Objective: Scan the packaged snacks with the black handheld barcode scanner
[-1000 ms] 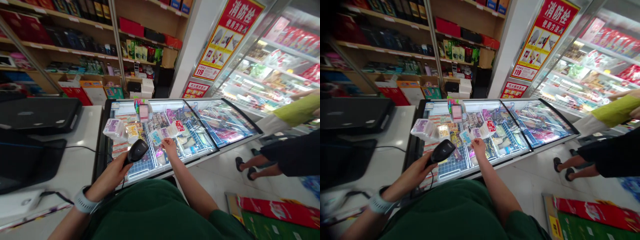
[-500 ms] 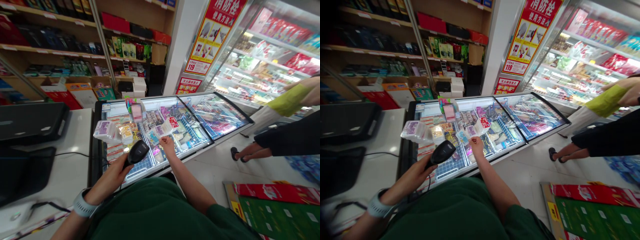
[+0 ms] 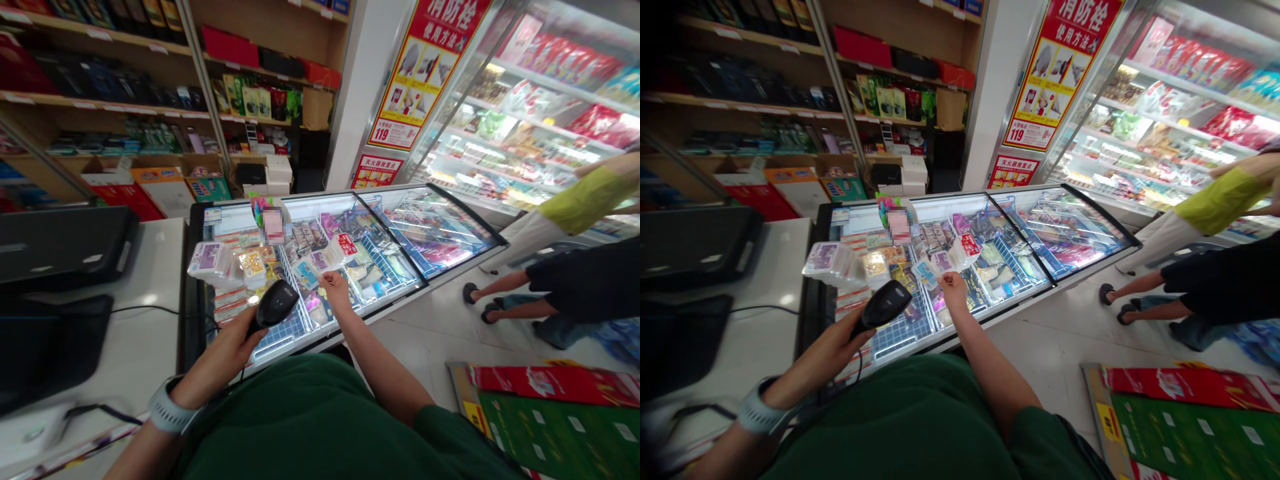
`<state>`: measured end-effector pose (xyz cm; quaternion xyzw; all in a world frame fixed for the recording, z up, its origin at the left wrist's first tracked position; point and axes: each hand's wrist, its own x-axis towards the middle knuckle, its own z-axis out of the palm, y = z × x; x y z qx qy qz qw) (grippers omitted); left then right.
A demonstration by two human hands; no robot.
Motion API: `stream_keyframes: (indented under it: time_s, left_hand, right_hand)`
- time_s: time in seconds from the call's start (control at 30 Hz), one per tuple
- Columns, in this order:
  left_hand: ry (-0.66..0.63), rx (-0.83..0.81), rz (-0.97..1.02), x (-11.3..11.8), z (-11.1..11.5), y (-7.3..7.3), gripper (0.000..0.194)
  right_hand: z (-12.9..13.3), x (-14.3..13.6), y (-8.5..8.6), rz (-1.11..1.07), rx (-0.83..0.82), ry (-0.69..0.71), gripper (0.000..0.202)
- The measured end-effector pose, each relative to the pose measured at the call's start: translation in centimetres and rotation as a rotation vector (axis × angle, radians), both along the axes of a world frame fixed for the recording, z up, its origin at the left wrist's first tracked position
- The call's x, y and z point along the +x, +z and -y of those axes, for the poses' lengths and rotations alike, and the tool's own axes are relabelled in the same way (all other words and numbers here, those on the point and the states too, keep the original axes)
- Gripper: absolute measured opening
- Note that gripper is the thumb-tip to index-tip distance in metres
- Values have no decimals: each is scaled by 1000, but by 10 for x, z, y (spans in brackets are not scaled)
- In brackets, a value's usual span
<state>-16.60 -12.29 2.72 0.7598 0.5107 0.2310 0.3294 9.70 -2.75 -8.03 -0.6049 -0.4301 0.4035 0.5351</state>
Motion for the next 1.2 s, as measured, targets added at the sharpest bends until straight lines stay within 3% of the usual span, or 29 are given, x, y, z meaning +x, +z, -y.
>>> stream_keyframes:
  time_s: [0.77,1.2]
  left_hand:
    - [4,-5,14,1,-1,1,55]
    - [-7,-18,2,1,-1,-1,56]
  right_hand:
    - [1,-2,15,22,1,-19,20]
    - [-1,-4,8,7,16,-18,24]
